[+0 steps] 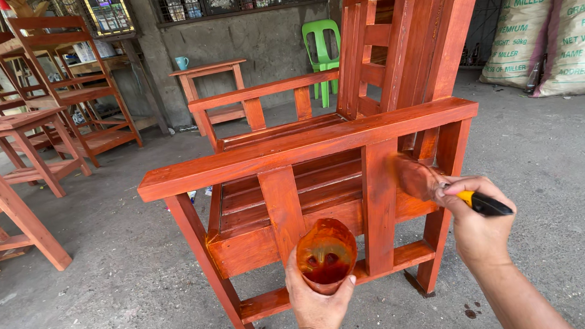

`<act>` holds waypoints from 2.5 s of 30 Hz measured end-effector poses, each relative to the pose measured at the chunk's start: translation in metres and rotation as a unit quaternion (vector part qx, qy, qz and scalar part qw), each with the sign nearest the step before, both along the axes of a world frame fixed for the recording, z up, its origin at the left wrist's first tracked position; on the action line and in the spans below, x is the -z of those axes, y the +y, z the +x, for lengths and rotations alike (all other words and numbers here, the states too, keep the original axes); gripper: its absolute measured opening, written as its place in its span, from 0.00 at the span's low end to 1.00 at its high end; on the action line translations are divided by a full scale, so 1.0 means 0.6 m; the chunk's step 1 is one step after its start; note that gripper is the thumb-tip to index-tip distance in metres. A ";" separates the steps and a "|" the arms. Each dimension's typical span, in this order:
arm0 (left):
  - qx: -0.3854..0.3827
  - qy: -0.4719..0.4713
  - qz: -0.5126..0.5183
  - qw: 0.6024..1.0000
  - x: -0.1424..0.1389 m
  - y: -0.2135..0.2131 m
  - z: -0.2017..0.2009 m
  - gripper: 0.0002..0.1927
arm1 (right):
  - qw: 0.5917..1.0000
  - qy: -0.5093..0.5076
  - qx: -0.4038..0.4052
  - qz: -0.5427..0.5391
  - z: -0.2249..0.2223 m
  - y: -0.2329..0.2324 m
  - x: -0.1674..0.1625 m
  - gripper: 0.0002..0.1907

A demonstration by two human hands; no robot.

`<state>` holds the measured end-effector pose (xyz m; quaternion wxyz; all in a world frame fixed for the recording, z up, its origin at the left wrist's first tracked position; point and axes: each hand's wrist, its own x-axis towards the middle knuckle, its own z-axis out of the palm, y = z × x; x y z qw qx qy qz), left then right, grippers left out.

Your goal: The person applies reddish-brown paint to a wooden chair using a brush. They repeatedly dip the brush into a small container and coat the chair's frame and slats.

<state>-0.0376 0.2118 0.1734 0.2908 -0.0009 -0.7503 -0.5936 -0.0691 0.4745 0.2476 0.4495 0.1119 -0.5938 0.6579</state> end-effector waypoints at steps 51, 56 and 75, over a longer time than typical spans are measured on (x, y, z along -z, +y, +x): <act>-0.078 -0.013 0.005 0.997 0.012 -0.131 0.012 0.60 | 0.913 -0.137 -0.297 -0.246 -0.072 -0.196 0.157 0.11; -0.063 -0.030 0.018 0.997 0.021 -0.131 0.014 0.62 | 0.905 -0.280 -0.226 -0.227 -0.066 -0.198 0.309 0.08; -0.074 -0.054 -0.015 0.996 0.046 -0.145 0.015 0.61 | 0.857 -0.353 0.158 0.339 -0.142 -0.204 0.290 0.06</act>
